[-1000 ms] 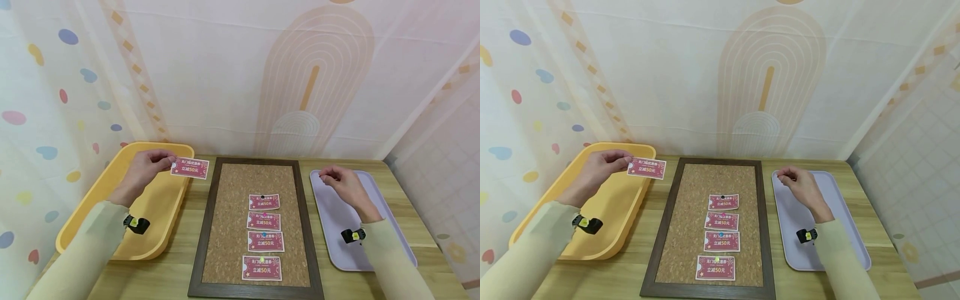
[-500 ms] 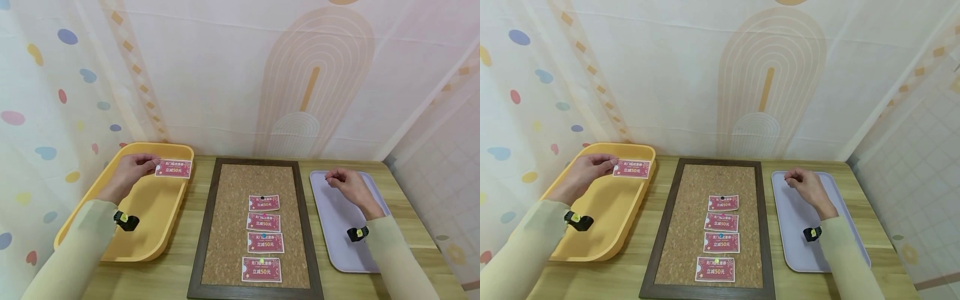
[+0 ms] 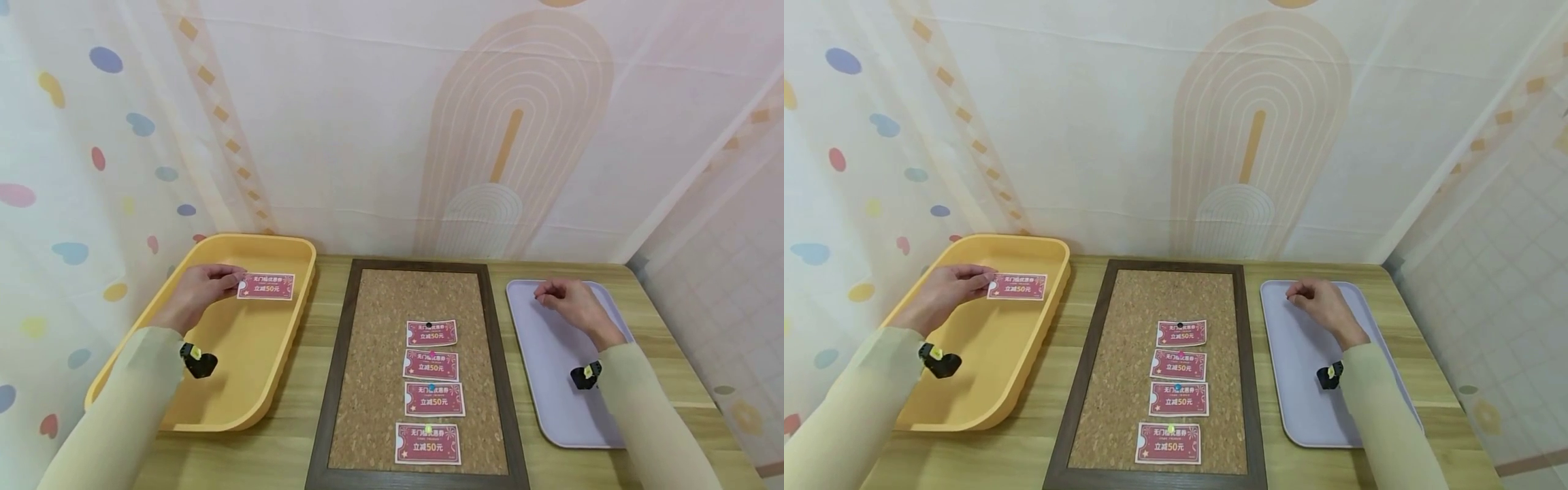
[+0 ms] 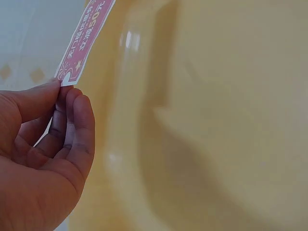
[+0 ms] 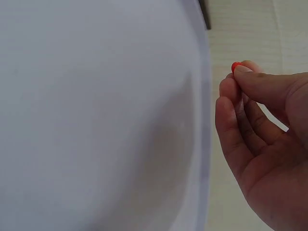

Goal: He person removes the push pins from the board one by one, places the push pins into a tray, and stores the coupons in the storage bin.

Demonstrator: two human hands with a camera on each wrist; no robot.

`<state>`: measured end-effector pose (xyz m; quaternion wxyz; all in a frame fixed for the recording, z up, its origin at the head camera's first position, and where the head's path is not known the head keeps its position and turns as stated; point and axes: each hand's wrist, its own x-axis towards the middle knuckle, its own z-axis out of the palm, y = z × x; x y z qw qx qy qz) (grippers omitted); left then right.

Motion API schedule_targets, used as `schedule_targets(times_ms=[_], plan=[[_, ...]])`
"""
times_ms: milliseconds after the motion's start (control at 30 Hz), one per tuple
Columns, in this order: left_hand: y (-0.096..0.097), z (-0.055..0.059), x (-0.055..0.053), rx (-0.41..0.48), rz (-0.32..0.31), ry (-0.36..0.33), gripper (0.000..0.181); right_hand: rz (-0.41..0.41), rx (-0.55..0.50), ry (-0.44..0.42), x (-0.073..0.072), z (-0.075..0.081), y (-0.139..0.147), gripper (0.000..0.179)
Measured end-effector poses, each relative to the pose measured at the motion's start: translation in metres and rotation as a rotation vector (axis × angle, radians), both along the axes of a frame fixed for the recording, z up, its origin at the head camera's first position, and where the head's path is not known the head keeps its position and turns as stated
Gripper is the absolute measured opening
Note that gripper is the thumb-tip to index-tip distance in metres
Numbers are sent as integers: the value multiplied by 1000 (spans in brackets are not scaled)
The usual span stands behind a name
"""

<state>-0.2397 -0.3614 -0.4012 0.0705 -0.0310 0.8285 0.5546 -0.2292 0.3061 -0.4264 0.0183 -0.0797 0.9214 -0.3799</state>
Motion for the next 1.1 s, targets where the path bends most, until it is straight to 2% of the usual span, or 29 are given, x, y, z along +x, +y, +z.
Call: schedule_targets(times_ms=[267,533,700,900,1100], plan=[[-13,-10,-4,-62,11,-56,45,14,38,-14,-8,-12,9,9],[-17,-18,-7,-98,-18,-78,44,6,57,-46,-11,-16,11,10],[-17,-22,-9,-190,-11,-82,39,0,60,-60,-13,-15,8,10],[-14,-21,-8,-247,-7,-104,38,17,68,-35,-13,-14,8,10],[-15,-13,-5,-253,-82,-118,45,60,81,3,-11,-12,9,12]])
